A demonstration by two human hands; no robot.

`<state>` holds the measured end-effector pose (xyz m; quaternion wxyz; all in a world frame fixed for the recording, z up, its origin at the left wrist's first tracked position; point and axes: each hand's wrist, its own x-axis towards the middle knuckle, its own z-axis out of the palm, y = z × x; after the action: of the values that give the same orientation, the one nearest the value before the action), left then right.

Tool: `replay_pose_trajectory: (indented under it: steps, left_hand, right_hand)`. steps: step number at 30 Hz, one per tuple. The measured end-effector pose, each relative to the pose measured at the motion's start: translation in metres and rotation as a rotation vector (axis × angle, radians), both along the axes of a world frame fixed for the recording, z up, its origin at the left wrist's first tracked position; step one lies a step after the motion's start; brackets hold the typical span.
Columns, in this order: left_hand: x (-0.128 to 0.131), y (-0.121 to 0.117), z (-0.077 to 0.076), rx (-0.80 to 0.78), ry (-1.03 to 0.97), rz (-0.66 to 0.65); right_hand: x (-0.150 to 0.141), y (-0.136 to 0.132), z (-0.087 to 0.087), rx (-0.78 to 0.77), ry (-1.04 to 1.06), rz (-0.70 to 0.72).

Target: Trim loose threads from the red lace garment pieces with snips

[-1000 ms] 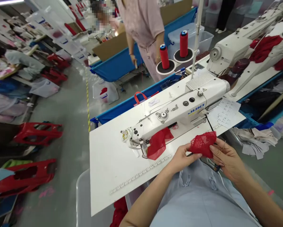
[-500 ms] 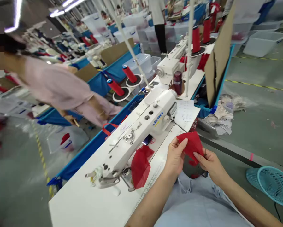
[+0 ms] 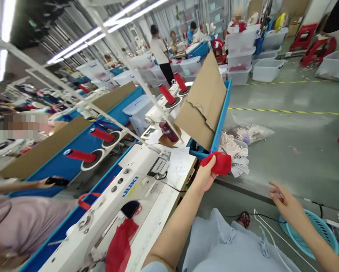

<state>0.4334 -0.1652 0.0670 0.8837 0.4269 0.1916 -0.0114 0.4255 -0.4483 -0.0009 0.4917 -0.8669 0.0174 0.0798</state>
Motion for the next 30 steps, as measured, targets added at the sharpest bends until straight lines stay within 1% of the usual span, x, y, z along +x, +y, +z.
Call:
replay_pose_trajectory:
  steps: [2, 3, 4, 6, 8, 10, 12, 14, 16, 19, 22, 24, 27, 30]
  left_hand:
    - [0.011, -0.030, -0.002, 0.063, -0.035, -0.135]
    - [0.016, -0.043, -0.002, 0.091, -0.041, -0.210]
    - [0.020, -0.055, -0.002, 0.116, -0.049, -0.289]
    - [0.031, -0.073, -0.002, 0.178, -0.086, -0.420]
    - [0.047, -0.086, -0.003, 0.248, -0.133, -0.471]
    - [0.068, -0.092, -0.006, 0.266, -0.140, -0.437]
    - [0.093, -0.095, -0.011, 0.207, -0.106, -0.371]
    - [0.117, -0.097, -0.015, 0.131, -0.076, -0.332]
    - [0.139, -0.098, -0.017, 0.093, -0.070, -0.357]
    - [0.165, -0.100, -0.016, 0.068, -0.083, -0.443]
    - [0.185, -0.103, -0.016, 0.037, -0.078, -0.496]
    - [0.197, -0.105, -0.017, 0.001, -0.072, -0.481]
    - [0.212, -0.109, -0.020, -0.105, -0.044, -0.445]
    - [0.224, -0.114, -0.027, -0.200, 0.028, -0.495]
  right_hand:
    - [0.012, -0.013, 0.015, -0.022, -0.039, -0.062]
    - [0.018, -0.013, 0.025, 0.014, -0.043, -0.065]
    - [0.025, -0.009, 0.034, 0.081, -0.034, -0.052]
    - [0.039, 0.004, 0.047, 0.265, -0.004, -0.003]
    - [0.053, 0.018, 0.051, 0.420, 0.051, 0.058]
    - [0.066, 0.025, 0.048, 0.482, 0.080, 0.082]
    - [0.075, 0.024, 0.043, 0.446, 0.058, 0.041]
    - [0.082, 0.016, 0.042, 0.366, 0.026, -0.033]
    - [0.089, 0.008, 0.045, 0.313, 0.022, -0.091]
    - [0.101, 0.000, 0.056, 0.278, 0.045, -0.164]
    - [0.112, -0.005, 0.065, 0.260, 0.083, -0.166]
    - [0.119, -0.009, 0.067, 0.219, 0.072, -0.165]
    - [0.128, -0.018, 0.068, 0.173, 0.017, -0.221]
    - [0.144, -0.028, 0.071, 0.147, -0.004, -0.235]
